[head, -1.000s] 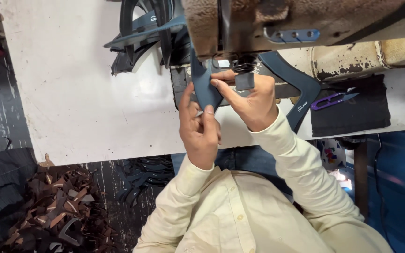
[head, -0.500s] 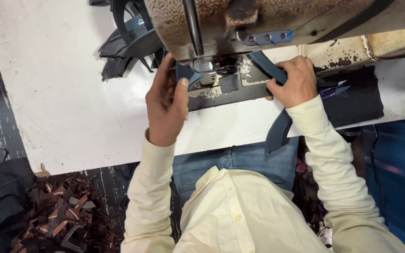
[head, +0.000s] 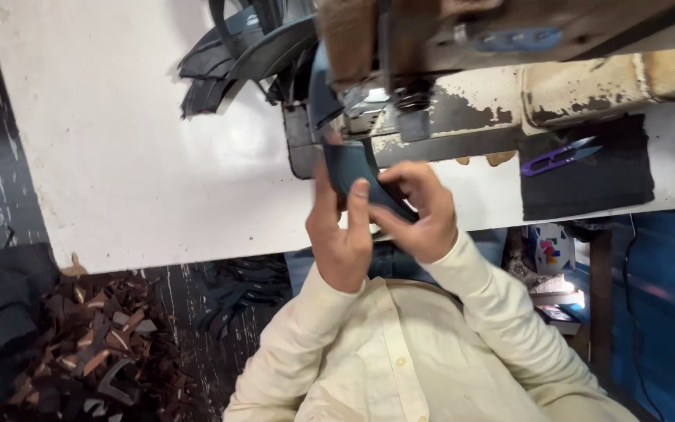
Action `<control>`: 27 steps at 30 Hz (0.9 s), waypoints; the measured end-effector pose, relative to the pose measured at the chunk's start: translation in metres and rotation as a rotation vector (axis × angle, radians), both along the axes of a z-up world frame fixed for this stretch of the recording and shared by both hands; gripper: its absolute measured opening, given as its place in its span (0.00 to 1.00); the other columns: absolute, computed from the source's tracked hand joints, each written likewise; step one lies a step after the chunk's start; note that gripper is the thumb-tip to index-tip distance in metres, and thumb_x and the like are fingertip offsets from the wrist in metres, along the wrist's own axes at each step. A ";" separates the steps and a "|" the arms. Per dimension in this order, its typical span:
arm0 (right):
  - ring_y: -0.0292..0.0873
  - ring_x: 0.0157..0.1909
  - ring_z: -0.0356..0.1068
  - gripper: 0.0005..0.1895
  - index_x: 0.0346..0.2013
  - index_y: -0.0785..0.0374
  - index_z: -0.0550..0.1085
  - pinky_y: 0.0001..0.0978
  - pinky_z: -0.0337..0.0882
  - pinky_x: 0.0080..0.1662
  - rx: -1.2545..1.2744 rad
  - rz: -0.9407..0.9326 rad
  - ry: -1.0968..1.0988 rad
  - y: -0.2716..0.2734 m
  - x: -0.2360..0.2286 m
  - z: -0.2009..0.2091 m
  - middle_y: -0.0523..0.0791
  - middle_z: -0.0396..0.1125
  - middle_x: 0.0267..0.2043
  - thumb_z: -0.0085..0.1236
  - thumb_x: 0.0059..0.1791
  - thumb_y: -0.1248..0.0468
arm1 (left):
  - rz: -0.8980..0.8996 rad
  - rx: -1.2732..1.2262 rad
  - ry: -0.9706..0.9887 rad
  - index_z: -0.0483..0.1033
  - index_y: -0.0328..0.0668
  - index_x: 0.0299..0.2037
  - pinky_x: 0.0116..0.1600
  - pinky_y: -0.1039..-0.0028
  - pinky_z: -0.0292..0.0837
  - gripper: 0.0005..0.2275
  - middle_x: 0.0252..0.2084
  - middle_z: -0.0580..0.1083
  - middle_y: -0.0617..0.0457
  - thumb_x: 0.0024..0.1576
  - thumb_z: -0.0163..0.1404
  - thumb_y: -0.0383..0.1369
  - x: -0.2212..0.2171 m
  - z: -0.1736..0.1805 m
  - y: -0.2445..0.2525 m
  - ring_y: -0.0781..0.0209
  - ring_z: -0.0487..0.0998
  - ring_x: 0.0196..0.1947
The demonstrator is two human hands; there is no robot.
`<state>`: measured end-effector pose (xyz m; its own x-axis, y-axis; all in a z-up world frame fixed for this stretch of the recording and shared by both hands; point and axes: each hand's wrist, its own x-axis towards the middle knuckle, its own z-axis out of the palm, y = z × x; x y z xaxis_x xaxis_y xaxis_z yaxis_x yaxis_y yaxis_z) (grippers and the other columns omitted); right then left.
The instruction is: Stitching upper components of shoes using an industrial sewing machine.
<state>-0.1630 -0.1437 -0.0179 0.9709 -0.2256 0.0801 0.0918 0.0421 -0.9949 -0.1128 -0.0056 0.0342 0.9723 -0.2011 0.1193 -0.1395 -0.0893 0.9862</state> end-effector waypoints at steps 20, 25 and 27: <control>0.37 0.45 0.77 0.09 0.49 0.72 0.79 0.24 0.78 0.48 -0.110 -0.061 0.067 0.002 0.082 0.049 0.49 0.77 0.45 0.62 0.54 0.74 | -0.026 -0.070 0.062 0.62 0.42 0.73 0.54 0.80 0.72 0.20 0.67 0.73 0.51 0.71 0.44 0.28 0.056 -0.025 0.005 0.72 0.76 0.50; 0.36 0.46 0.77 0.09 0.50 0.73 0.79 0.25 0.78 0.49 -0.082 -0.059 0.068 0.001 0.080 0.047 0.49 0.77 0.45 0.62 0.54 0.74 | -0.015 -0.059 0.079 0.65 0.42 0.73 0.48 0.82 0.72 0.19 0.56 0.79 0.53 0.72 0.45 0.28 0.055 -0.018 0.006 0.73 0.76 0.42; 0.36 0.46 0.77 0.09 0.49 0.73 0.79 0.25 0.77 0.50 -0.050 -0.056 0.059 0.001 0.079 0.045 0.49 0.77 0.45 0.61 0.54 0.75 | -0.003 0.084 0.237 0.64 0.42 0.72 0.38 0.82 0.67 0.22 0.35 0.76 0.58 0.66 0.48 0.28 0.048 -0.001 0.010 0.73 0.69 0.29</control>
